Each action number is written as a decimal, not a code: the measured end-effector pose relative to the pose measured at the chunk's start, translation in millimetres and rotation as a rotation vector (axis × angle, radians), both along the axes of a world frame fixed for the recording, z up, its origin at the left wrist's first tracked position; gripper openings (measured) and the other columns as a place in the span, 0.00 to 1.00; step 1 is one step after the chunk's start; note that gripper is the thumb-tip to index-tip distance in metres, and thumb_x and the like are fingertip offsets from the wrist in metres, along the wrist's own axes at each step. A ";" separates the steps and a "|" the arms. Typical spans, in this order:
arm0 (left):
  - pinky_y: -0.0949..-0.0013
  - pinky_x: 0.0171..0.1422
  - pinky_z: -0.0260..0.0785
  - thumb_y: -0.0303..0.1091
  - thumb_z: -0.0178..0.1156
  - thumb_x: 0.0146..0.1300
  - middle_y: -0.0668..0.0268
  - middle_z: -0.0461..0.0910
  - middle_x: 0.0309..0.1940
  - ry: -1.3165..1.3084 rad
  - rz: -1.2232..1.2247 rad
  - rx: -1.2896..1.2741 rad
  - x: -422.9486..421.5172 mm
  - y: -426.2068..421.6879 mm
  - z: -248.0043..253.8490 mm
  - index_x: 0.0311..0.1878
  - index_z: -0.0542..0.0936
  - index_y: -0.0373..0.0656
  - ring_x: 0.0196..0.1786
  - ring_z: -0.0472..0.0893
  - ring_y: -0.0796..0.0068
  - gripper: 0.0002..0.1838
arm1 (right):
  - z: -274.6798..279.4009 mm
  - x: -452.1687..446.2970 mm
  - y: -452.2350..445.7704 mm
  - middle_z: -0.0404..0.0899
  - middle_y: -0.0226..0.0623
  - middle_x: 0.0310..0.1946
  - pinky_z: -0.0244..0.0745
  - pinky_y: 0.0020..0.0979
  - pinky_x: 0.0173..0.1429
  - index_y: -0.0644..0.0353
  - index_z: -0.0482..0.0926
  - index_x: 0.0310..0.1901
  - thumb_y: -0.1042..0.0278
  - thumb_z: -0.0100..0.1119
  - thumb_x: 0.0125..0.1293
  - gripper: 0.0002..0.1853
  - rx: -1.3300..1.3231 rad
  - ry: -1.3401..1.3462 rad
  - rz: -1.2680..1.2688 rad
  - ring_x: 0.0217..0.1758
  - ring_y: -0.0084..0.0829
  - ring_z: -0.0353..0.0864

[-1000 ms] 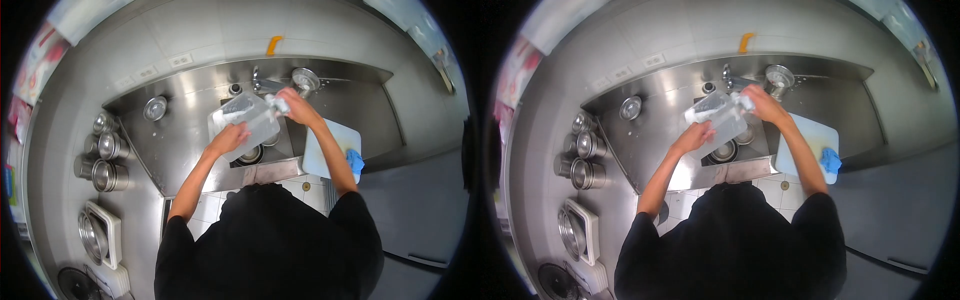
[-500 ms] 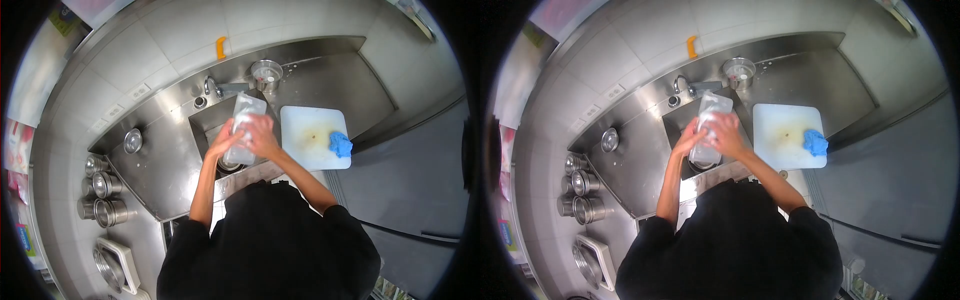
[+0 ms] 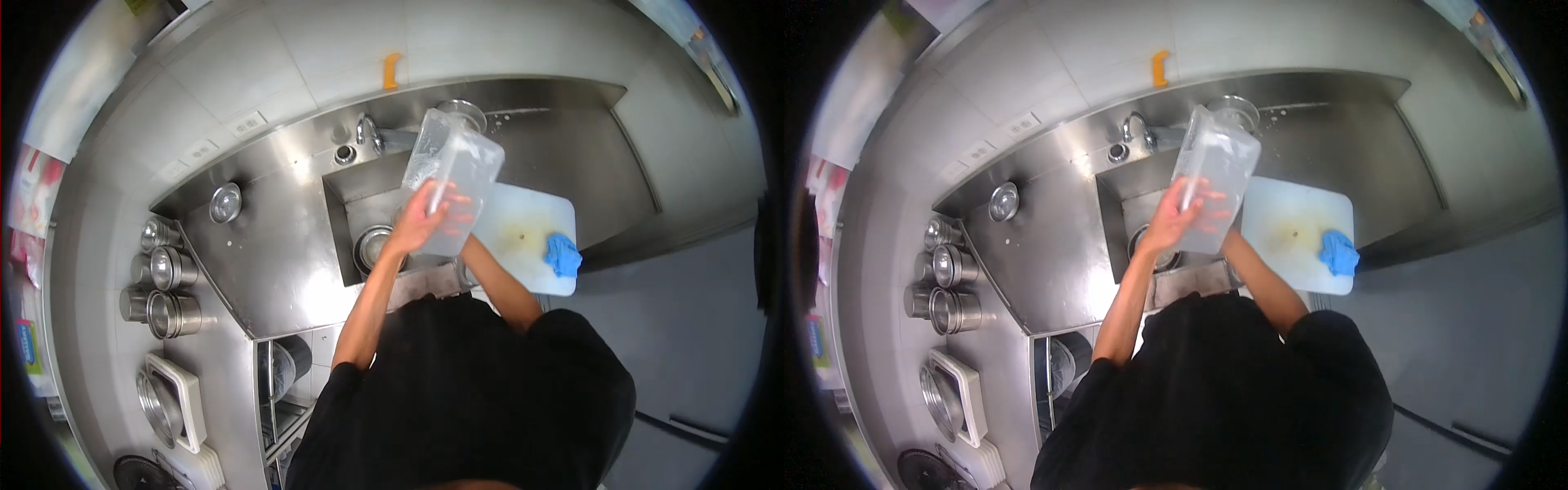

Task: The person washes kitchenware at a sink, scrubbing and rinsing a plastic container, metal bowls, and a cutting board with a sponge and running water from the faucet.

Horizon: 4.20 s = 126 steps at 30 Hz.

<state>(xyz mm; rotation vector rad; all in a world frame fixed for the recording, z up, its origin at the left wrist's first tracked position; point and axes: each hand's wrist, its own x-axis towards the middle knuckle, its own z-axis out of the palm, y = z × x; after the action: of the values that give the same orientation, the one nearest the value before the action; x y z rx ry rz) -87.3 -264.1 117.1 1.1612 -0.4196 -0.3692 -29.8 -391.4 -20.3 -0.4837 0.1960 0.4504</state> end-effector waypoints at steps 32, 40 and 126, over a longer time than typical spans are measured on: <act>0.55 0.51 0.74 0.19 0.57 0.51 0.55 0.84 0.36 -0.682 0.014 1.214 -41.4 83.7 -25.7 0.42 0.80 0.41 0.42 0.83 0.52 0.14 | 61.5 115.1 -195.8 0.83 0.31 0.43 0.72 0.39 0.51 0.51 0.79 0.47 0.52 0.46 0.70 0.16 -0.265 0.037 -0.265 0.50 0.32 0.80; 0.55 0.50 0.73 0.23 0.59 0.57 0.51 0.83 0.34 -0.366 0.241 1.310 -79.3 94.7 -48.5 0.44 0.78 0.41 0.41 0.83 0.52 0.11 | 5.0 203.5 -48.6 0.79 0.46 0.52 0.69 0.43 0.65 0.58 0.80 0.50 0.67 0.57 0.62 0.15 -1.766 -0.943 -0.334 0.57 0.47 0.77; 0.62 0.54 0.76 0.40 0.56 0.72 0.55 0.82 0.49 0.636 0.698 0.054 73.0 94.2 -227.3 0.54 0.76 0.36 0.53 0.83 0.62 0.17 | -77.9 136.2 83.9 0.77 0.52 0.58 0.80 0.42 0.59 0.67 0.62 0.65 0.65 0.46 0.76 0.22 -0.598 0.129 0.061 0.58 0.45 0.80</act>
<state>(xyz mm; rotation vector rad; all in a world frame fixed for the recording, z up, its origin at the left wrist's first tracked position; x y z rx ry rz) -14.3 -169.8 -110.2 1.1003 0.5485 -0.1177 106.4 -307.4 -98.2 -1.0490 0.4461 0.4810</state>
